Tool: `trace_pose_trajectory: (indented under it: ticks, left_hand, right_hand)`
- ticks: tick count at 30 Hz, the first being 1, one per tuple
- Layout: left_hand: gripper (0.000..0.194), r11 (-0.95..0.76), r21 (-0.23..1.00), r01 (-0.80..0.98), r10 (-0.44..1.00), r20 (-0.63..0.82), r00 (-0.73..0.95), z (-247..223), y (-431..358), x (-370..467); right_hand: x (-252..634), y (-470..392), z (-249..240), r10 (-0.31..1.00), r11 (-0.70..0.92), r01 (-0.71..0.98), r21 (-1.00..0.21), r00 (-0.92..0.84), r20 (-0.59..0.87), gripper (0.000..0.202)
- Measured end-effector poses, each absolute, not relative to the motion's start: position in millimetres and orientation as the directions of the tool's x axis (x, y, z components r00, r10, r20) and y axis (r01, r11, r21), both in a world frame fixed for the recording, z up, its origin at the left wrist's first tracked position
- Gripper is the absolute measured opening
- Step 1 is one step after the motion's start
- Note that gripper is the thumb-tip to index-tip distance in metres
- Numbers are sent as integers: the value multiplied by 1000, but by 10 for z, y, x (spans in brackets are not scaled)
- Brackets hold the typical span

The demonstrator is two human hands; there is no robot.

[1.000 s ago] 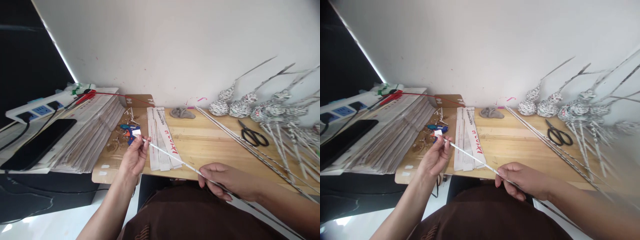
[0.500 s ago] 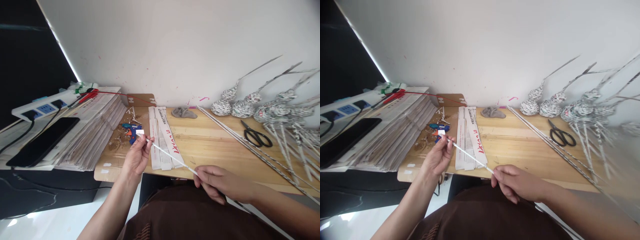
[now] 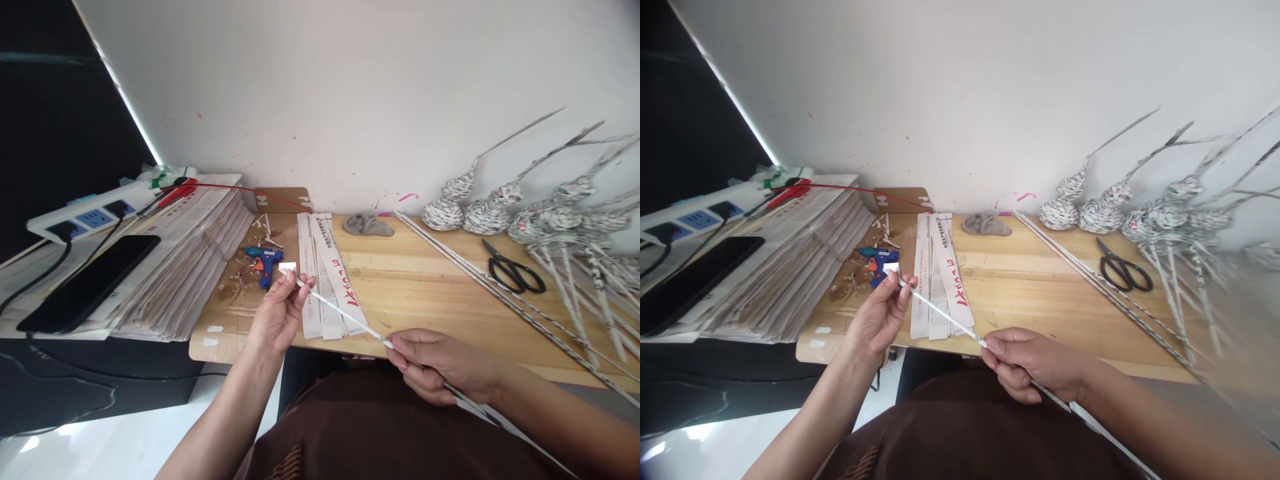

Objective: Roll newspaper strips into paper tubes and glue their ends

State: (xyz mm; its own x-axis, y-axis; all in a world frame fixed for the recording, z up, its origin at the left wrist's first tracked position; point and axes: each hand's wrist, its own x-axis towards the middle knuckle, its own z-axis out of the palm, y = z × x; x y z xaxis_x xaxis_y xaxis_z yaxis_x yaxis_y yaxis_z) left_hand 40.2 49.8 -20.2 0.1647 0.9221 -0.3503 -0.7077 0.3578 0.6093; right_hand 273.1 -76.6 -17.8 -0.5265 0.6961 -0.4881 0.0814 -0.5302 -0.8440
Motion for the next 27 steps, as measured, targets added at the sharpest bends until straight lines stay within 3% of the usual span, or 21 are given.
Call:
trace_pose_trajectory:
  ticks: [2,4,6,8,10,13,16,19,21,23,25,27]
  left_hand:
    - [15,349,616,-706,924,-354,148,-212,496,424]
    - [14,338,626,-703,927,-352,132,-228,493,445]
    - [12,331,633,-700,929,-347,126,-242,486,458]
    - [12,327,635,-700,932,-341,126,-246,478,458]
    - [13,333,632,-699,930,-344,132,-236,471,446]
    - [15,357,621,-698,922,-354,156,-214,462,423]
    - [15,374,610,-699,917,-354,182,-202,456,421]
    - [13,378,607,-699,915,-358,185,-205,458,439]
    - [11,369,610,-702,918,-357,173,-215,464,449]
    - [10,361,614,-702,920,-357,161,-231,469,452]
    - [10,356,618,-701,922,-356,155,-248,471,447]
    - [10,352,622,-700,924,-351,153,-261,467,438]
  right_hand:
    - [2718,-760,-169,745,-452,177,-874,-464,-479,39]
    - [2666,-755,-136,877,-225,429,-875,-303,-374,36]
    - [2600,-748,-100,961,-15,672,-740,-196,-197,32]
    - [2547,-740,-84,975,63,748,-661,-186,-117,31]
    - [2526,-732,-98,949,-17,641,-767,-231,-214,36]
    - [2566,-718,-174,825,-339,240,-910,-390,-410,40]
    - [2651,-694,-260,717,-539,-72,-840,-563,-412,37]
    - [2695,-676,-276,670,-580,-111,-807,-628,-396,36]
    - [2676,-675,-231,717,-500,22,-866,-551,-427,39]
    - [2630,-681,-167,830,-289,284,-914,-401,-387,39]
    - [2579,-690,-114,927,-40,577,-816,-283,-246,34]
    - [2540,-699,-92,960,91,749,-657,-242,-142,29]
